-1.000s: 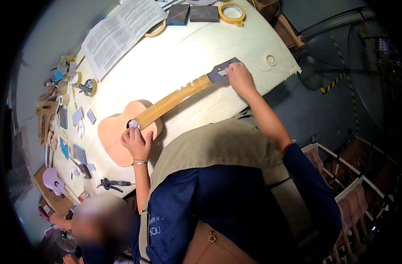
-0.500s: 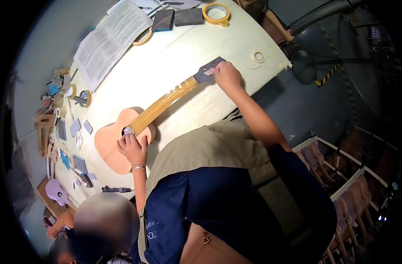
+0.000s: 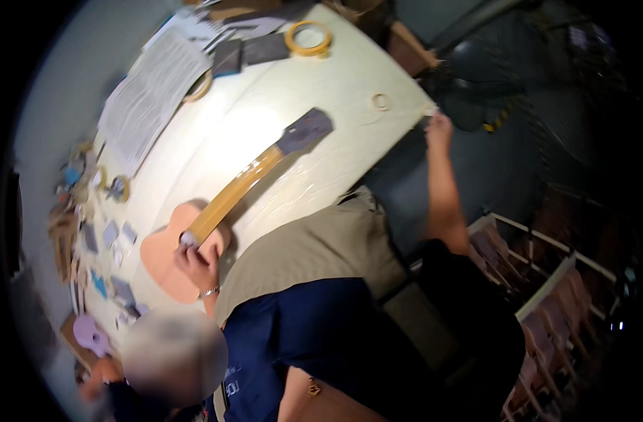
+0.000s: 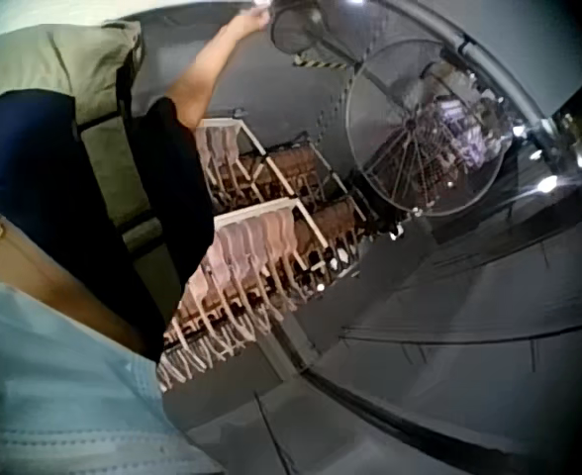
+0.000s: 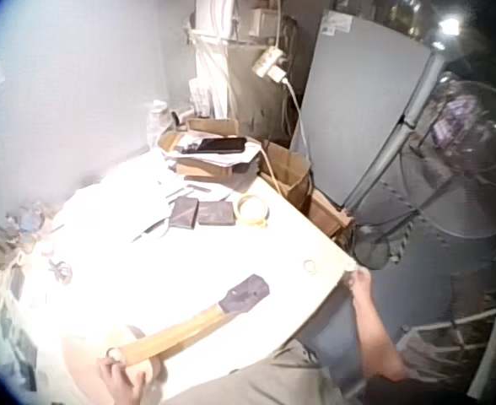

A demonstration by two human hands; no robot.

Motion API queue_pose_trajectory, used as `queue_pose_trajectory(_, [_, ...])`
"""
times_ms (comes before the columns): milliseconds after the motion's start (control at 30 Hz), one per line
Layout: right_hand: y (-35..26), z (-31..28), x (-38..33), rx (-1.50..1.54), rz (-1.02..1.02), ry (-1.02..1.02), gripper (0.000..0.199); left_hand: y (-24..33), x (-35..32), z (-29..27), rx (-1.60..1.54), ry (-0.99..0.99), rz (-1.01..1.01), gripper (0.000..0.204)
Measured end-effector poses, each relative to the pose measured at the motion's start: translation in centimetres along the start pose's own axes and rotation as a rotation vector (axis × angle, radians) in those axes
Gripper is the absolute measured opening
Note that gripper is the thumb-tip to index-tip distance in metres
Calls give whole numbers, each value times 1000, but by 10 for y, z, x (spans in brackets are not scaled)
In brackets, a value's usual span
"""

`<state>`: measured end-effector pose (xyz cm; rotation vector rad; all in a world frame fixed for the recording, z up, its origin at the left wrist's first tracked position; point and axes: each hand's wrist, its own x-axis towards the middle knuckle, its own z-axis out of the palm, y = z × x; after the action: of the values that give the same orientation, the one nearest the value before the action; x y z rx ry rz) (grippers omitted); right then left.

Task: The person assembles a guitar by attaching the neck to the body, applying tape to the edges, and wiping the surface with a cloth. They then place the finished guitar onto a rack with other guitars.

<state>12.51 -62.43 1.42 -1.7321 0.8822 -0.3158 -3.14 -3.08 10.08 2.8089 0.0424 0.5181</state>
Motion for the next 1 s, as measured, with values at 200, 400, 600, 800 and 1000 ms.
queue_pose_trajectory(200, [81, -30, 86, -167, -58, 118, 44, -9, 7, -2, -649, 393, -512, 14])
queue_pose_trajectory(400, [96, -25, 54, 27, 171, 260, 43, 67, 53, -16, -197, 241, -63, 19])
queue_pose_trajectory(600, [40, 1, -51, 242, 28, 231, 23, 81, 52, 4, -198, 322, -473, 32])
queue_pose_trajectory(800, [13, 19, -97, 271, -50, 61, 21, 30, 9, 3, -194, -118, -441, 52])
queue_pose_trajectory(1000, [-5, 21, -98, 365, -193, 66, 19, 35, 19, 0, -835, 282, -620, 46])
